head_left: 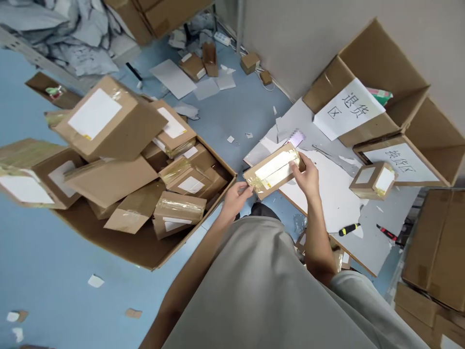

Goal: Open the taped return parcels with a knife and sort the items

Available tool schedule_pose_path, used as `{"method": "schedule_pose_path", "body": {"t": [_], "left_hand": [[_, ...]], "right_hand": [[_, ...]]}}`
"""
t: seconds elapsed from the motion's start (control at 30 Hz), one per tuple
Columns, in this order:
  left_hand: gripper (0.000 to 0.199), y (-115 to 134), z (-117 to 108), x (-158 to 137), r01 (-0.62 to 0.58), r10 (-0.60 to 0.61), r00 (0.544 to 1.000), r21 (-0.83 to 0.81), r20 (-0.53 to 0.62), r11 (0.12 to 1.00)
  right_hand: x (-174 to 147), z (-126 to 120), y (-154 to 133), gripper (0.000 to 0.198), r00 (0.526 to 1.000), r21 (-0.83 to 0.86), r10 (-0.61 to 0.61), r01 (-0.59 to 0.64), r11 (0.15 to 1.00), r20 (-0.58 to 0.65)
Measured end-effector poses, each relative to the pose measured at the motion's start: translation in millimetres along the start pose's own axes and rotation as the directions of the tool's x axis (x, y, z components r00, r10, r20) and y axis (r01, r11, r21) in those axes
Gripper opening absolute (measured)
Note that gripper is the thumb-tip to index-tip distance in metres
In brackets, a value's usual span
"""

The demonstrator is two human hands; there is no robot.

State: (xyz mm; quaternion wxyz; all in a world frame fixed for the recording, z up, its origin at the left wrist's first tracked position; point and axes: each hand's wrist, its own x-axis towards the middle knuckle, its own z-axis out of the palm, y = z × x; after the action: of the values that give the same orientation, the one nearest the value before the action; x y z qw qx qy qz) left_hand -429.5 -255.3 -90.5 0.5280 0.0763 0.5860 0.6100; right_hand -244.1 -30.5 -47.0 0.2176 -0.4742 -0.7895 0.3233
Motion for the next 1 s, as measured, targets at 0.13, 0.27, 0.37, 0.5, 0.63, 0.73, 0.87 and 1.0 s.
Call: {"method": "schedule_pose_path", "body": {"t": [0.13, 0.27, 0.37, 0.5, 0.63, 0.73, 0.87, 1.0], "left_hand": [[0.038, -21, 71, 15, 0.212, -0.193, 0.966, -0.102, 0.170, 0.972], [0.017, -51, 139, 38, 0.427, -0.395, 0.893, -0.134, 0.216, 0.894], [0.012, -75, 185, 55, 0.536, -0.512, 0.835, -0.085, 0.204, 0.840], [0.017, -101, 226, 67, 0.595, -0.584, 0.787, 0.008, 0.198, 0.804], [0.031, -108, 233, 69, 0.570, -0.573, 0.794, 0.080, 0.203, 0.818], [0.038, -100, 219, 68, 0.502, -0.501, 0.844, 0.045, 0.192, 0.864], [0.039, -81, 181, 64, 0.365, -0.352, 0.927, -0.088, 0.130, 0.927], [0.039, -61, 119, 51, 0.229, -0.243, 0.969, -0.220, -0.037, 0.948]], "right_hand": [[4, -48, 68, 0.063, 0.994, -0.150, 0.107, -0.109, 0.983, -0.023], [15, -77, 136, 0.065, 0.985, -0.203, 0.173, -0.170, 0.964, -0.004], [28, -86, 183, 0.067, 0.976, -0.240, 0.210, -0.192, 0.951, 0.049], [39, -86, 225, 0.070, 0.962, -0.233, 0.242, -0.209, 0.950, 0.123], [38, -79, 236, 0.058, 0.981, -0.129, 0.187, -0.179, 0.975, 0.052], [37, -70, 222, 0.050, 0.995, -0.031, 0.098, -0.098, 0.995, -0.025], [38, -43, 178, 0.044, 0.997, 0.076, -0.016, 0.010, 0.997, 0.081], [41, 3, 119, 0.043, 0.949, 0.160, -0.159, 0.119, 0.980, 0.272]]}}
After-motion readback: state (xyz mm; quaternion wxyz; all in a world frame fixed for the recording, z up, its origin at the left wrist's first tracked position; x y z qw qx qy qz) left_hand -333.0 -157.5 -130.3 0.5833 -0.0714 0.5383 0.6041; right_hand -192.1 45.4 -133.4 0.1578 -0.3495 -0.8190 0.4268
